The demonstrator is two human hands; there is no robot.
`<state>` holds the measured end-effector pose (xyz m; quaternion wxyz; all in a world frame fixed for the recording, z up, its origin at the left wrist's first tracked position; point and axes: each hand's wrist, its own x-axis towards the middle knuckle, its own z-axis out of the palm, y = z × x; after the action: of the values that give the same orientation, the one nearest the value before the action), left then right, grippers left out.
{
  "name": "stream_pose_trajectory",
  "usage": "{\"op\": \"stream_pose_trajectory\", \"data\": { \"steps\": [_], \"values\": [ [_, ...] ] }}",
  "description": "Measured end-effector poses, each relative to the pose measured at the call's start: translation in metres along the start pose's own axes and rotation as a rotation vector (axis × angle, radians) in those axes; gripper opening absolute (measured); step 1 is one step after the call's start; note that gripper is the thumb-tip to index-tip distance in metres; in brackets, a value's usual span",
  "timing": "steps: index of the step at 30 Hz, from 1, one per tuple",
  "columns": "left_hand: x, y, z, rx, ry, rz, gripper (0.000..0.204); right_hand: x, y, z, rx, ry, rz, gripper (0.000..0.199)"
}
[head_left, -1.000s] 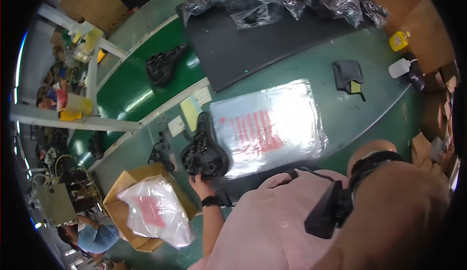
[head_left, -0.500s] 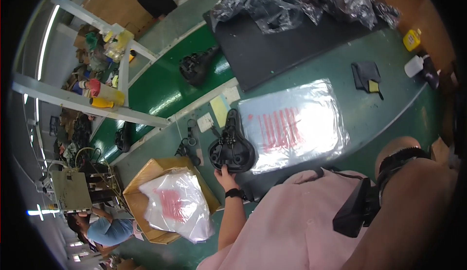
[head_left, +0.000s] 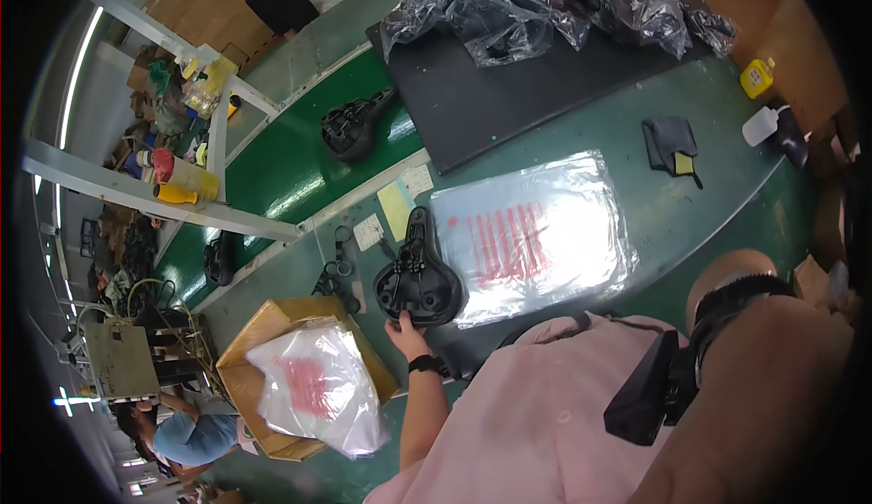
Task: Cleaning and packing bicycle seats into plastic bags at a factory workstation.
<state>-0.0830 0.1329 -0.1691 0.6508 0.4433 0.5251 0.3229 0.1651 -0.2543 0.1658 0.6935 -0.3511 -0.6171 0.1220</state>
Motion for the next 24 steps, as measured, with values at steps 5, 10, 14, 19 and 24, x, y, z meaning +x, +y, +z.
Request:
{"op": "stream_pose_trajectory", "data": {
  "steps": [5,10,14,19,24],
  "values": [
    [-0.001,-0.005,0.0,0.071,-0.007,-0.002,0.046,0.034,0.016,0.018,-0.03,-0.025,0.005,0.029],
    [0.004,-0.007,-0.007,0.099,0.04,0.015,0.047,0.068,0.029,0.032,-0.054,-0.072,0.081,0.029],
    [0.002,0.006,0.005,0.149,0.014,-0.027,0.051,0.028,-0.03,0.024,-0.132,-0.068,0.184,0.029],
    [0.001,0.007,0.004,0.12,0.019,-0.019,0.045,0.062,0.02,0.066,-0.153,-0.007,0.264,0.029],
    [0.001,-0.004,-0.007,0.16,0.041,-0.013,0.06,0.07,0.04,0.042,-0.17,-0.045,0.281,0.029]
  ]
}}
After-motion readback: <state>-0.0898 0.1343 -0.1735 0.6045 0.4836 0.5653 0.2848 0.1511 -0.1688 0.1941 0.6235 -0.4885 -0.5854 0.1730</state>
